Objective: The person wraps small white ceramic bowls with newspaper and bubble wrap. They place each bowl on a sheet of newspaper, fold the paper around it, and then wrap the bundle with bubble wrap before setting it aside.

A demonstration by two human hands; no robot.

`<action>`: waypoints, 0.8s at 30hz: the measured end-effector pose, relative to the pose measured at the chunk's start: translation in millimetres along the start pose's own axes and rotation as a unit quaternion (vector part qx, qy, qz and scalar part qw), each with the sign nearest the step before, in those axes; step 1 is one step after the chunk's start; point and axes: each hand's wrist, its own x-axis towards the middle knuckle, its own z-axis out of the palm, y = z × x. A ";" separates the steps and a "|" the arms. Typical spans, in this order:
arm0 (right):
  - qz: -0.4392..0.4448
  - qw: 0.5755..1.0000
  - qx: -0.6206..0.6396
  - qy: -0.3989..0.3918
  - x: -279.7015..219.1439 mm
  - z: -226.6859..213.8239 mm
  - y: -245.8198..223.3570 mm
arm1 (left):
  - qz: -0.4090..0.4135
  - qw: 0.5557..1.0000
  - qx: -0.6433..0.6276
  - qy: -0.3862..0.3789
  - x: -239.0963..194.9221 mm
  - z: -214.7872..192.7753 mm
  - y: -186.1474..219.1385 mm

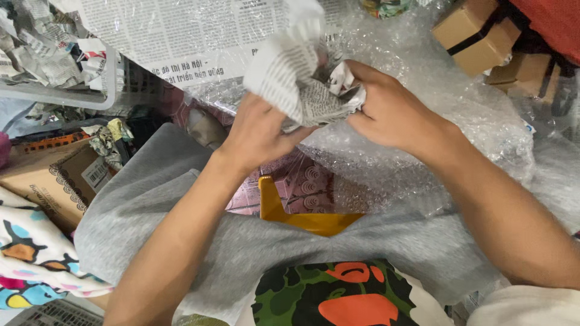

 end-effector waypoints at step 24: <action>0.039 0.998 -0.050 0.014 -0.3 -3.2 -43.4 | -0.305 0.920 -0.215 0.115 14.1 3.2 5.5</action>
